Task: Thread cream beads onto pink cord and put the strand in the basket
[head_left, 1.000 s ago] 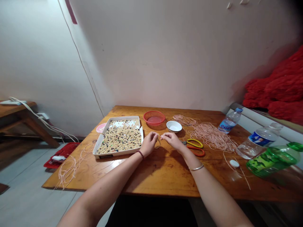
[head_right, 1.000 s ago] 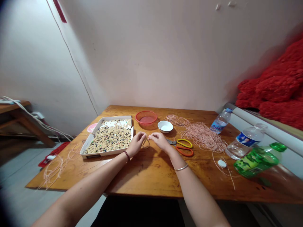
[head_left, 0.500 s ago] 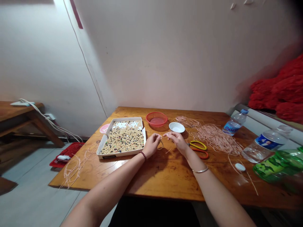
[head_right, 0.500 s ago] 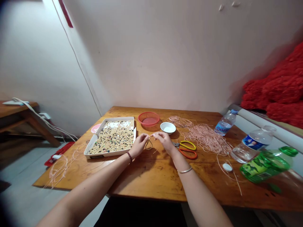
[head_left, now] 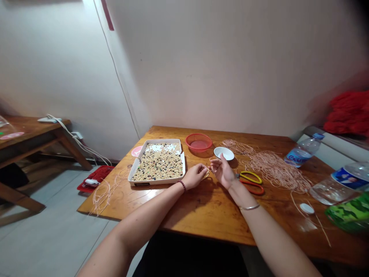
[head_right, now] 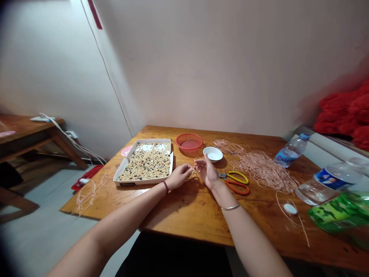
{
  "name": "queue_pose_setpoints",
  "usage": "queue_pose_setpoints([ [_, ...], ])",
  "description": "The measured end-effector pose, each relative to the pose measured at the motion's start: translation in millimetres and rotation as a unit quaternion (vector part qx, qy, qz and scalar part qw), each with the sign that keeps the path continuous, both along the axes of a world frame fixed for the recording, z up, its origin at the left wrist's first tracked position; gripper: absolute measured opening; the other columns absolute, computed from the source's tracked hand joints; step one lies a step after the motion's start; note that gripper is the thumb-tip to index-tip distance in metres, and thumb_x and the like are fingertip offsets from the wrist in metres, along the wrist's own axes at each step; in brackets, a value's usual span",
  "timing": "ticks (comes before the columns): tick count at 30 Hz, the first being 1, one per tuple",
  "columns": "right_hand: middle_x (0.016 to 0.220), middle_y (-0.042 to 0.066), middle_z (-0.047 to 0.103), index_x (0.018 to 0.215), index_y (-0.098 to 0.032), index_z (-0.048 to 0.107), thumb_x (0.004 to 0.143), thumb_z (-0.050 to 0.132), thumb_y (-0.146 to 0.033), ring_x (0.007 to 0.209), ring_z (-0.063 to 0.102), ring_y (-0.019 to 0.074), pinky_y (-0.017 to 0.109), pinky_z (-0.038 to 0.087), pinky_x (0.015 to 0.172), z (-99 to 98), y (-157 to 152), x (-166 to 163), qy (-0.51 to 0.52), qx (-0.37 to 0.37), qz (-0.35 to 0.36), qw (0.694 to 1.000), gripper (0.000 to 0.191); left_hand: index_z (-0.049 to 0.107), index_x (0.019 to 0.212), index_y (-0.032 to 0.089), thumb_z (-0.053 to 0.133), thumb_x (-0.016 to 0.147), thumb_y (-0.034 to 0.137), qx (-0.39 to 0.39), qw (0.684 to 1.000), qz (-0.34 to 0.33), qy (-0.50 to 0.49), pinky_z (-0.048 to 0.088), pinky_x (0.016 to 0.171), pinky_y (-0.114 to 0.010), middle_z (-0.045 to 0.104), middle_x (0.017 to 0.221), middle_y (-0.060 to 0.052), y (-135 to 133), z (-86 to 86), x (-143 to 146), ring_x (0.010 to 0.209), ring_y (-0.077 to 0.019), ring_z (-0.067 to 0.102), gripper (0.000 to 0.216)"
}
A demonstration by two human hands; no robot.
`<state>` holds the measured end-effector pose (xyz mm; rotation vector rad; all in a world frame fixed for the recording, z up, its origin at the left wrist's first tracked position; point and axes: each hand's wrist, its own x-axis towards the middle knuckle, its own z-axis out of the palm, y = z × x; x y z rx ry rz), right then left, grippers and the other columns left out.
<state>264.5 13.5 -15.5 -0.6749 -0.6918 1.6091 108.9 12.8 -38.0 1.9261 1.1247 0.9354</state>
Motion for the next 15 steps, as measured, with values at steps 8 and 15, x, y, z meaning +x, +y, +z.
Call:
queue_pose_setpoints([
  [8,0.086,0.002,0.074,0.081,-0.021,0.073,0.064,0.080,-0.026,0.059,0.061,0.0086,0.020,0.050,0.059,2.4,4,1,-0.008,-0.011,-0.019,1.000,0.019,0.062,0.090,0.014,0.046,0.089,0.043,0.020,1.000,0.008,0.008,0.045,0.066,-0.026,0.066,0.081,-0.005,8,-2.5,-1,0.073,-0.0162,0.058,0.034],
  [15,0.100,-0.003,0.071,0.091,-0.026,0.071,0.065,0.079,-0.022,0.054,0.057,0.0027,0.012,0.040,0.040,-2.4,8,12,-0.017,-0.028,-0.024,0.999,0.027,0.066,0.100,0.017,0.046,0.091,0.035,0.052,0.998,0.010,0.028,0.047,0.079,-0.029,0.070,0.097,-0.007,8,0.8,-3,0.086,-0.0187,0.063,0.028],
])
